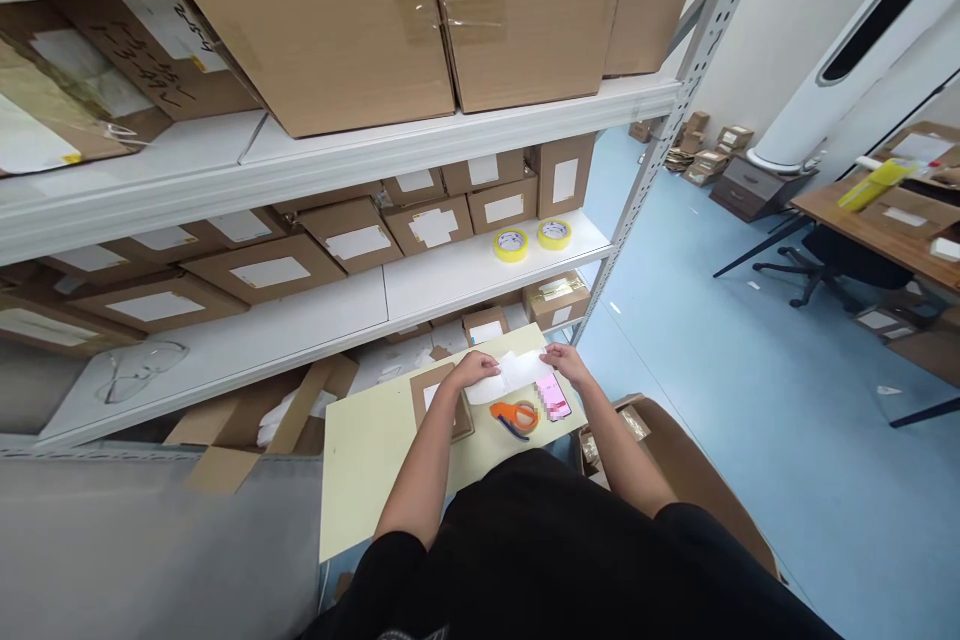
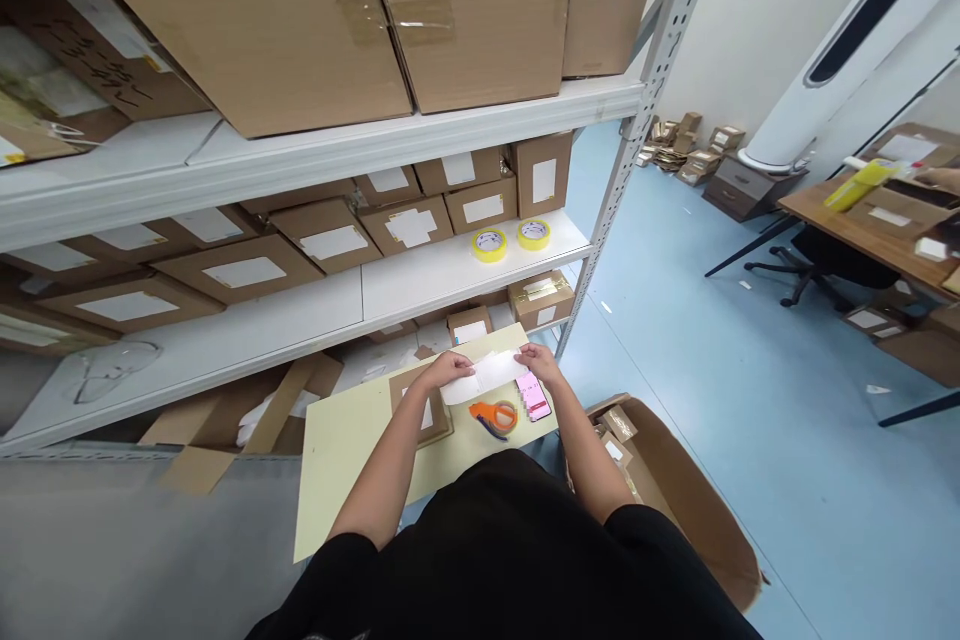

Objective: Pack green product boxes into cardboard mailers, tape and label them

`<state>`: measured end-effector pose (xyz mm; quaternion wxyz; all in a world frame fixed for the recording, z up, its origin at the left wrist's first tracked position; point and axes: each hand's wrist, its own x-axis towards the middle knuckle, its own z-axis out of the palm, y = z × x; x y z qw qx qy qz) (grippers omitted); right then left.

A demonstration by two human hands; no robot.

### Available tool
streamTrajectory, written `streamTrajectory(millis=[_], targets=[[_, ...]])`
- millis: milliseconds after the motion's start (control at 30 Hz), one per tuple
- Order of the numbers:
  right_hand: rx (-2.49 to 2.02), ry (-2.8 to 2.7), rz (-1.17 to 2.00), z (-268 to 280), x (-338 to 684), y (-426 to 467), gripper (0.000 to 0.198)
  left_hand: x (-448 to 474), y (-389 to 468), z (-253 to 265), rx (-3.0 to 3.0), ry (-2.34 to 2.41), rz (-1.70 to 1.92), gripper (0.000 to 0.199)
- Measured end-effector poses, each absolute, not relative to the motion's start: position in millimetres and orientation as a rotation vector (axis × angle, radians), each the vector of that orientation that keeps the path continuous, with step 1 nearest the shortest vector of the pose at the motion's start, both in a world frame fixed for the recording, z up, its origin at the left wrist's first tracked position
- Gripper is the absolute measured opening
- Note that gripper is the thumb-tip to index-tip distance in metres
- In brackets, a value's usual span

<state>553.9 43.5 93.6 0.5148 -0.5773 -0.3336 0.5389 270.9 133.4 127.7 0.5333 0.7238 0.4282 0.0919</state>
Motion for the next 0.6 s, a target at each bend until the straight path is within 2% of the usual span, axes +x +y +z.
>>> streamTrajectory(millis=[133, 333, 467, 533, 600], targets=[[-1.366, -0.808, 1.311, 92, 552, 43, 0.038, 272, 137, 131, 1.744, 1.058, 0.294, 0.036], [-1.382, -0.543, 1.116, 97, 578, 34, 0.045, 251, 141, 120, 1.600, 1.144, 0.558, 0.040], [-1.329, -0.558, 1.164, 111, 583, 39, 0.045, 252, 138, 111, 1.535, 1.256, 0.616, 0.044], [-1.276, -0.571, 1.205, 117, 570, 43, 0.043, 264, 132, 106, 1.524, 1.311, 0.630, 0.051], [-1.220, -0.578, 1.246, 121, 554, 46, 0.041, 275, 121, 102, 1.505, 1.364, 0.673, 0.067]])
